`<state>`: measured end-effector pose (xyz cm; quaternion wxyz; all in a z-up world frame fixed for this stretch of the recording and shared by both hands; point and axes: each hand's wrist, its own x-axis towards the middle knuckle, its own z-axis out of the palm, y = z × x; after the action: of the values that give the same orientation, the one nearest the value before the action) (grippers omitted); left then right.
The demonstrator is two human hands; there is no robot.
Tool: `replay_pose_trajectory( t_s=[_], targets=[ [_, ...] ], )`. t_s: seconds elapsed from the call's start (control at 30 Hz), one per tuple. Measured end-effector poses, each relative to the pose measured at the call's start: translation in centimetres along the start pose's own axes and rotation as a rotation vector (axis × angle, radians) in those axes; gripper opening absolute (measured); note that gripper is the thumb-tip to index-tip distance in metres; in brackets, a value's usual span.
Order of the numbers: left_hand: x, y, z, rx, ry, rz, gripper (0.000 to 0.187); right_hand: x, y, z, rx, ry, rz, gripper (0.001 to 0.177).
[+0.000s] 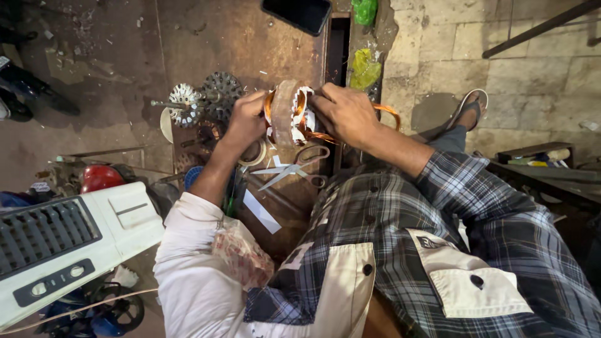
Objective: The person cuts a piece of white paper with scissors and then uses it to wrap and secure copper wire coils on a cylindrical electrical component. They repeatedly adjust the wire and paper, using both hands to manipulate the assembly on a workbench.
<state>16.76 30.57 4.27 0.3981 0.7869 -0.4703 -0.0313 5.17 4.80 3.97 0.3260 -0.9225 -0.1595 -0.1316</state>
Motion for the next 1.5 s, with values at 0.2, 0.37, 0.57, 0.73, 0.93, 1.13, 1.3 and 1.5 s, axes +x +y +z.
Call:
replay_pose_trajectory(
  t_s=[0.2, 0.37, 0.57, 0.73, 0.93, 1.13, 1.3, 1.5],
  targets=[
    [0.3, 0.4, -0.6, 0.321, -0.118, 0.137, 0.020, 0.3, 0.5, 1.1, 0.049, 0.003, -0.001, 0.019],
    [0.3, -0.2, -0.9, 0.055, -0.078, 0.072, 0.018, -0.5, 0.6, 1.2, 0.038, -0.025, 0.024, 0.019],
    [-0.6, -0.4, 0.2, 0.245, -0.074, 0.128, 0.027, -0.6, 0.8, 1.1, 0.031, 0.118, -0.080, 0.028],
    [-0.5, -1.0, 0.4, 0.016, -0.048, -0.104, 0.015, -0.2, 0.7, 1.4, 0.029, -0.070, 0.045, 0.018],
    [-0.7, -0.2, 0.6, -0.113, -0.015, -0.124, 0.016, -0.4, 0.5, 1.6, 0.035, -0.009, -0.015, 0.021],
    [-0.5, 0.0, 0.7, -0.098, -0.017, -0.131, 0.016, -0.2, 1.0, 2.3, 0.041, -0.065, -0.035, 0.026],
    [-1.4, 0.1, 0.5, -0.002, -0.006, -0.209, 0.013, -0.3, 0.8, 1.5, 0.135, 0.071, -0.014, 0.026],
    [-0.4, -0.8, 0.9, 0.006, 0.072, -0.358, 0.025, 0.0, -0.1, 2.2, 0.187, 0.159, 0.086, 0.019]
  ],
)
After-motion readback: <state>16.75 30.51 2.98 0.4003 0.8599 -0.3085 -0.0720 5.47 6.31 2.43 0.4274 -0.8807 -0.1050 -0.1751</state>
